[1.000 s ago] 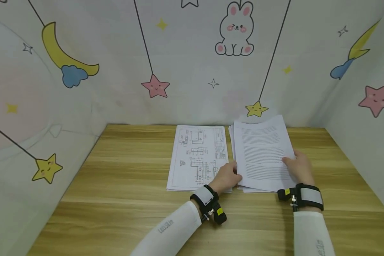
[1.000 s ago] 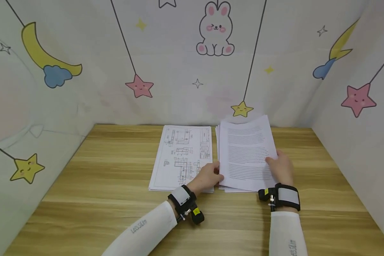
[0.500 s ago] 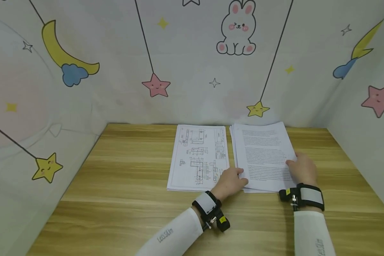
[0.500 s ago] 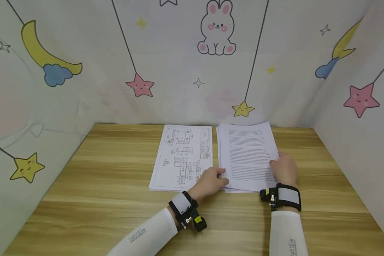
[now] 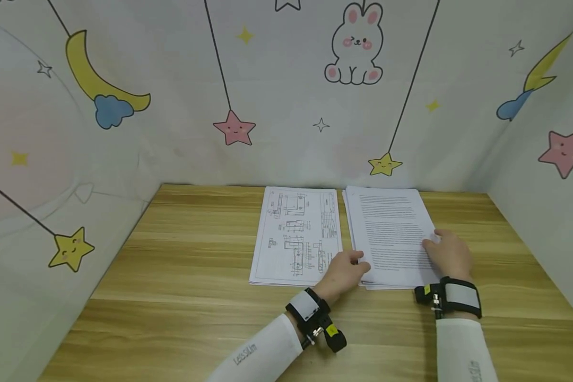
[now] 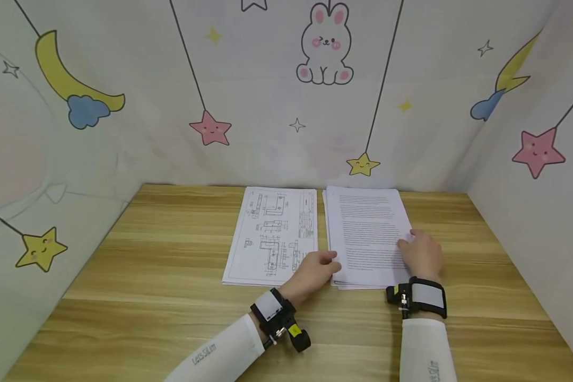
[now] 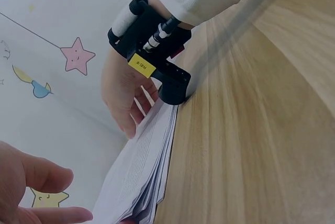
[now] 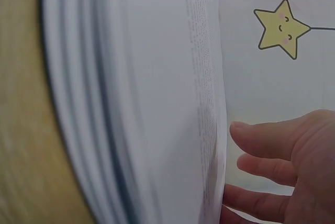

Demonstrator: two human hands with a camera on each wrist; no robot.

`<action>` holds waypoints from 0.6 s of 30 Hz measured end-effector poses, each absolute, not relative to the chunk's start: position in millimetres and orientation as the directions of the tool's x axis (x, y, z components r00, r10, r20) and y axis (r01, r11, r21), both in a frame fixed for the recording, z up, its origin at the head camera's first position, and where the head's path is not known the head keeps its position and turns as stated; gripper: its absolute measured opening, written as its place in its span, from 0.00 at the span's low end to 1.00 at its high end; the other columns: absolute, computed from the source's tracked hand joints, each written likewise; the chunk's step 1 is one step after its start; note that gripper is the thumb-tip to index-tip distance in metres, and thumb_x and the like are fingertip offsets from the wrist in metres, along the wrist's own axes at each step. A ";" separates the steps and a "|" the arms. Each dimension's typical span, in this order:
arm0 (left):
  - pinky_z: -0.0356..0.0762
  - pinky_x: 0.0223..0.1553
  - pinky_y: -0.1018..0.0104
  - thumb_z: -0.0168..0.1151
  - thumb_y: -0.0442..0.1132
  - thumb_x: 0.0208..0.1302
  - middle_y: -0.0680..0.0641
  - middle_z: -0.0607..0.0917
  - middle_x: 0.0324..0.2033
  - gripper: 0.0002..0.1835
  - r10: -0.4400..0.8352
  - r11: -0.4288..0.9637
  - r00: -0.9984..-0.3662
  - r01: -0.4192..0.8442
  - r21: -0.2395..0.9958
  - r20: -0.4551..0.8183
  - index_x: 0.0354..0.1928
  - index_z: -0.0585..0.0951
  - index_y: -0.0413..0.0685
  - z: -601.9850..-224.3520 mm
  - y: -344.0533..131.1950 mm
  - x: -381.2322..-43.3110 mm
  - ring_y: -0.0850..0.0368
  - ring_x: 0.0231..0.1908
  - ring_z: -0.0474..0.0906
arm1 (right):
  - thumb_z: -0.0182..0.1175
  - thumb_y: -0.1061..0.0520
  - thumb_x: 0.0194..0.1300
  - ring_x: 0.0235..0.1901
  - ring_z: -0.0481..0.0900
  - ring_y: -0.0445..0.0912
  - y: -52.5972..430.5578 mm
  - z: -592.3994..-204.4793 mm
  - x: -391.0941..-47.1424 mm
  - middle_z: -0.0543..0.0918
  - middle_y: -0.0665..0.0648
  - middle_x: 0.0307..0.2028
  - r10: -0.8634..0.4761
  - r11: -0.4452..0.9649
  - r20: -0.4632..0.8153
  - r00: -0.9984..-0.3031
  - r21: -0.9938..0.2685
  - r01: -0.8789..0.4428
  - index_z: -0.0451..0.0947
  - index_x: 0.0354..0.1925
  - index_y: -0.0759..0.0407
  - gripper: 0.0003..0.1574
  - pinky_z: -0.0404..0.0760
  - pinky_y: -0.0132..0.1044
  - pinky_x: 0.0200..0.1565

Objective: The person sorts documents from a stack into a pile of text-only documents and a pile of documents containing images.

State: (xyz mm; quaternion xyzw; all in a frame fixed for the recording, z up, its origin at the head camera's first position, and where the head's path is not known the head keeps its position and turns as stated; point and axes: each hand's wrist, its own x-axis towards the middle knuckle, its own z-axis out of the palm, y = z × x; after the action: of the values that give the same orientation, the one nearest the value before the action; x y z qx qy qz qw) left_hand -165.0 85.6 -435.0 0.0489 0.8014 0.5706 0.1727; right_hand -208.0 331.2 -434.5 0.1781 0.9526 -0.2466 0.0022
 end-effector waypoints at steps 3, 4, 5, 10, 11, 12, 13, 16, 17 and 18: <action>0.72 0.57 0.53 0.57 0.44 0.60 0.41 0.78 0.57 0.25 0.277 0.329 -0.929 -0.149 0.933 -0.246 0.59 0.75 0.41 -434.0 84.6 -163.8 0.51 0.56 0.74 | 0.51 0.51 0.65 0.57 0.63 0.75 330.0 -434.6 -207.6 0.66 0.81 0.59 0.328 0.824 -0.083 -0.941 -0.463 0.328 0.62 0.63 0.74 0.36 0.68 0.67 0.51; 0.71 0.58 0.53 0.57 0.44 0.60 0.42 0.78 0.57 0.25 0.280 0.328 -0.926 -0.155 0.932 -0.252 0.58 0.75 0.41 -433.1 84.0 -163.2 0.50 0.56 0.74 | 0.51 0.51 0.65 0.57 0.64 0.75 329.4 -434.8 -207.5 0.66 0.81 0.59 0.326 0.824 -0.080 -0.942 -0.464 0.325 0.62 0.63 0.74 0.36 0.69 0.67 0.50; 0.71 0.58 0.53 0.57 0.44 0.60 0.42 0.78 0.58 0.25 0.282 0.326 -0.924 -0.162 0.931 -0.259 0.58 0.74 0.41 -432.0 83.3 -162.6 0.50 0.56 0.74 | 0.51 0.50 0.65 0.57 0.64 0.75 329.0 -434.9 -207.3 0.67 0.81 0.59 0.323 0.827 -0.077 -0.943 -0.462 0.321 0.62 0.63 0.74 0.36 0.69 0.66 0.50; 0.69 0.60 0.51 0.58 0.45 0.60 0.43 0.77 0.59 0.26 0.290 0.314 -0.915 -0.187 0.931 -0.282 0.58 0.75 0.40 -427.7 81.1 -160.6 0.49 0.59 0.72 | 0.50 0.49 0.66 0.55 0.66 0.75 326.9 -434.0 -206.0 0.67 0.81 0.58 0.311 0.837 -0.073 -0.948 -0.452 0.310 0.63 0.62 0.75 0.36 0.70 0.66 0.48; 0.68 0.60 0.51 0.58 0.45 0.60 0.43 0.77 0.59 0.26 0.288 0.307 -0.914 -0.196 0.931 -0.287 0.58 0.75 0.40 -427.4 81.0 -160.5 0.49 0.59 0.72 | 0.50 0.49 0.66 0.55 0.66 0.75 326.2 -433.5 -205.6 0.67 0.81 0.58 0.309 0.837 -0.074 -0.948 -0.452 0.308 0.63 0.62 0.75 0.36 0.70 0.66 0.48; 0.68 0.61 0.51 0.58 0.45 0.60 0.44 0.77 0.59 0.26 0.286 0.298 -0.912 -0.205 0.932 -0.293 0.58 0.75 0.40 -427.5 80.9 -160.5 0.49 0.59 0.71 | 0.50 0.49 0.66 0.55 0.66 0.75 325.9 -432.8 -205.4 0.67 0.82 0.58 0.307 0.838 -0.076 -0.949 -0.451 0.307 0.62 0.62 0.75 0.36 0.69 0.67 0.48; 0.67 0.61 0.51 0.58 0.45 0.59 0.44 0.77 0.59 0.26 0.283 0.289 -0.911 -0.216 0.933 -0.299 0.58 0.75 0.40 -427.3 80.9 -160.5 0.49 0.59 0.71 | 0.50 0.49 0.66 0.55 0.66 0.75 325.0 -432.5 -205.0 0.67 0.82 0.58 0.307 0.837 -0.079 -0.949 -0.452 0.308 0.62 0.62 0.75 0.36 0.69 0.67 0.48; 0.66 0.62 0.51 0.59 0.45 0.59 0.46 0.77 0.59 0.26 0.282 0.266 -0.907 -0.239 0.934 -0.312 0.58 0.75 0.41 -427.3 80.7 -160.6 0.49 0.60 0.70 | 0.49 0.49 0.67 0.55 0.65 0.74 323.8 -431.2 -204.2 0.67 0.82 0.58 0.302 0.835 -0.084 -0.950 -0.458 0.306 0.62 0.62 0.75 0.36 0.69 0.67 0.49; 0.65 0.63 0.51 0.59 0.45 0.59 0.46 0.77 0.59 0.26 0.283 0.263 -0.907 -0.239 0.935 -0.312 0.58 0.75 0.41 -427.3 80.7 -160.5 0.49 0.61 0.70 | 0.49 0.49 0.67 0.55 0.65 0.74 323.6 -430.9 -204.0 0.67 0.82 0.58 0.301 0.834 -0.085 -0.950 -0.460 0.305 0.62 0.62 0.75 0.36 0.69 0.67 0.50; 0.65 0.63 0.51 0.59 0.46 0.59 0.46 0.77 0.60 0.26 0.284 0.261 -0.906 -0.241 0.935 -0.313 0.58 0.75 0.40 -427.2 80.5 -160.5 0.49 0.61 0.69 | 0.49 0.49 0.67 0.55 0.65 0.74 323.4 -430.7 -204.0 0.67 0.82 0.58 0.299 0.834 -0.087 -0.950 -0.460 0.305 0.62 0.62 0.75 0.36 0.69 0.67 0.50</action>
State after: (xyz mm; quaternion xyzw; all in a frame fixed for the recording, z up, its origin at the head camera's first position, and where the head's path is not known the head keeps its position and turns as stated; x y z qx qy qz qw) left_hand -160.5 80.5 -427.2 0.0140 0.7641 0.6076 0.2161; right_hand -204.0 323.4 -430.7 0.1578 0.9576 -0.2410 0.0057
